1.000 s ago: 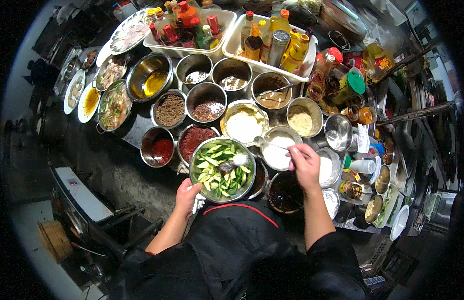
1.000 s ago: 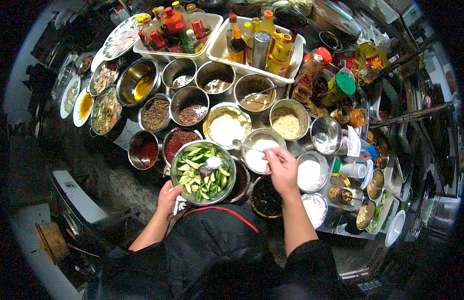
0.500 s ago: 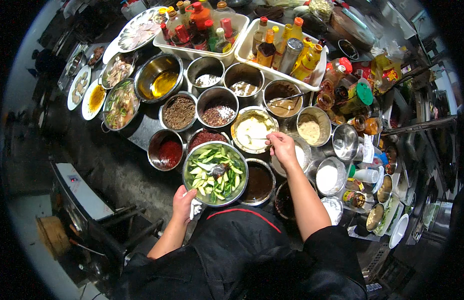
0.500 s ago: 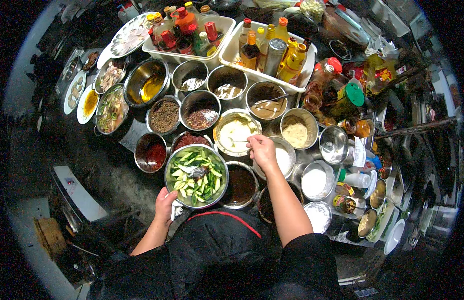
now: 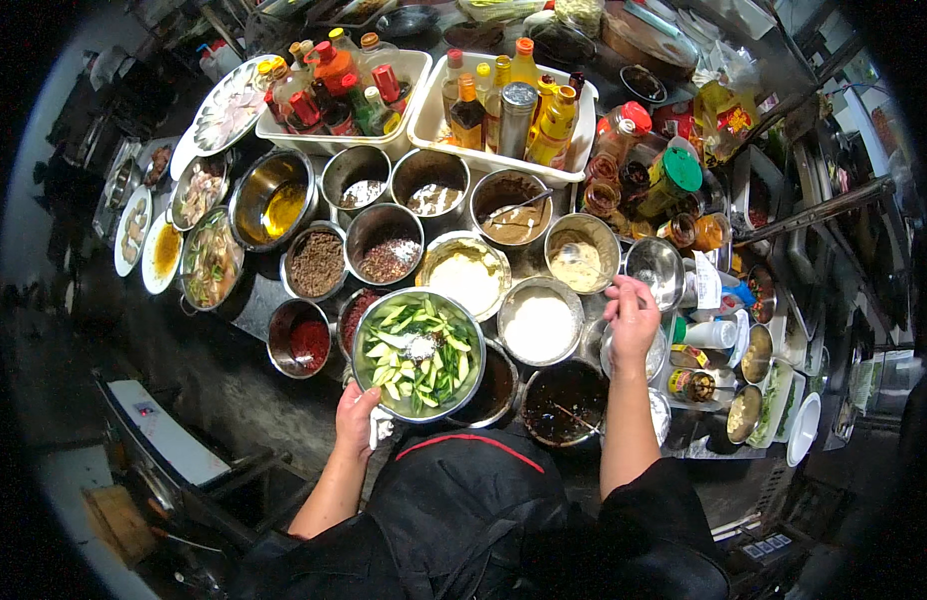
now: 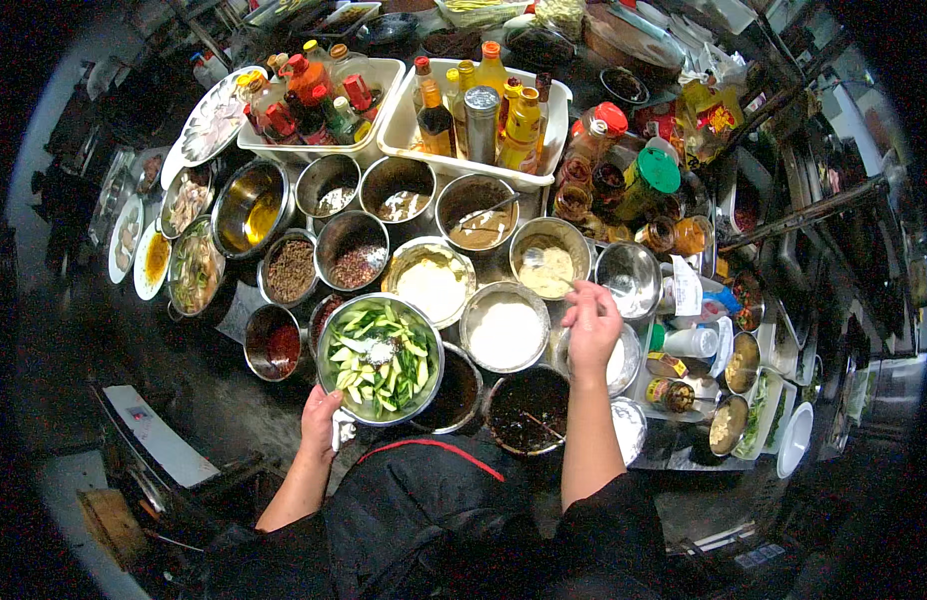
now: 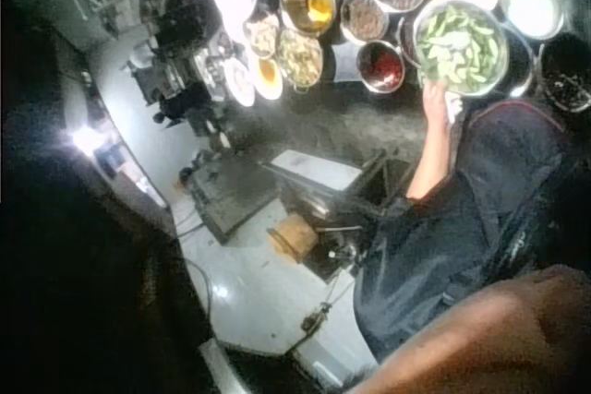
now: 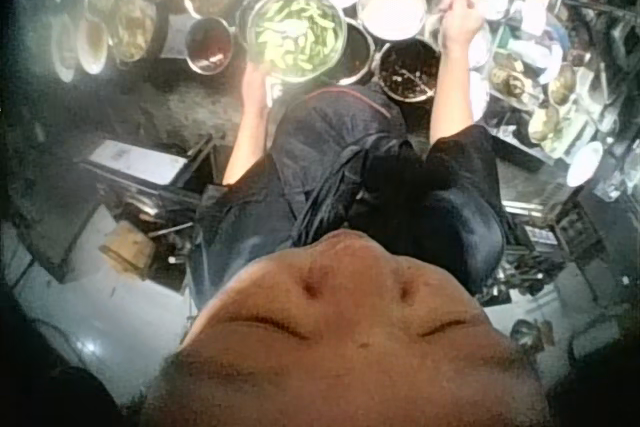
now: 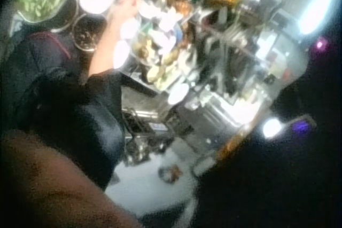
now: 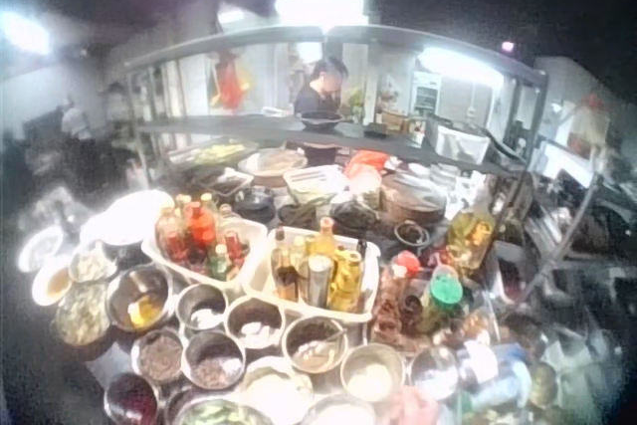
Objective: The person retrieves leafy vegetables from a container, transfers them to a plate, washes them under a tap, and places them in a strainer. The person then handles sliced cucumbers and adds seasoning from small containers.
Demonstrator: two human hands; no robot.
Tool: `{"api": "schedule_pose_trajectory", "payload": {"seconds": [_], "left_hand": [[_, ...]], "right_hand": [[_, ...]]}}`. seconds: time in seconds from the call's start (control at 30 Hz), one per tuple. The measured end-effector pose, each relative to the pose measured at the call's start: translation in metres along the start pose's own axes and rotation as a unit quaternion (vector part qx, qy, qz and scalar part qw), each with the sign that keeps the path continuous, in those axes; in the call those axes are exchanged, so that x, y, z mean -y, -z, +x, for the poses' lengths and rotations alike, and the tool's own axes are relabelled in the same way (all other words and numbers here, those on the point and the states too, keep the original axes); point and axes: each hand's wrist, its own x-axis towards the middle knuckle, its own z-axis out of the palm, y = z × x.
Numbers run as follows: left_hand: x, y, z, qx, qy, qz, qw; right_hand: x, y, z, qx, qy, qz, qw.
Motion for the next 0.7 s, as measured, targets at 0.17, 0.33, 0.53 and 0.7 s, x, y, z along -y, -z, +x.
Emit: {"api": "schedule_pose_trajectory", "payload": {"seconds": [0.17, 0.33, 0.53, 0.7], "left_hand": [[0.0, -0.004, -0.006, 0.043, 0.003, -0.023, 0.999], [-0.002, -0.008, -0.008, 0.01, 0.003, 0.01, 1.0], [-0.001, -0.016, -0.008, 0.035, -0.016, 0.026, 0.999], [0.009, -0.004, -0.016, 0.006, -0.01, 0.008, 1.0]], "right_hand": [[-0.013, 0.018, 0.009, 0.012, 0.017, 0.031, 0.999], [-0.038, -0.03, 0.039, 0.097, 0.019, 0.055, 0.994], [-0.059, -0.102, 0.078, 0.19, 0.0, -0.118, 0.975], [-0.063, -0.119, 0.074, 0.193, -0.023, -0.092, 0.977]]}}
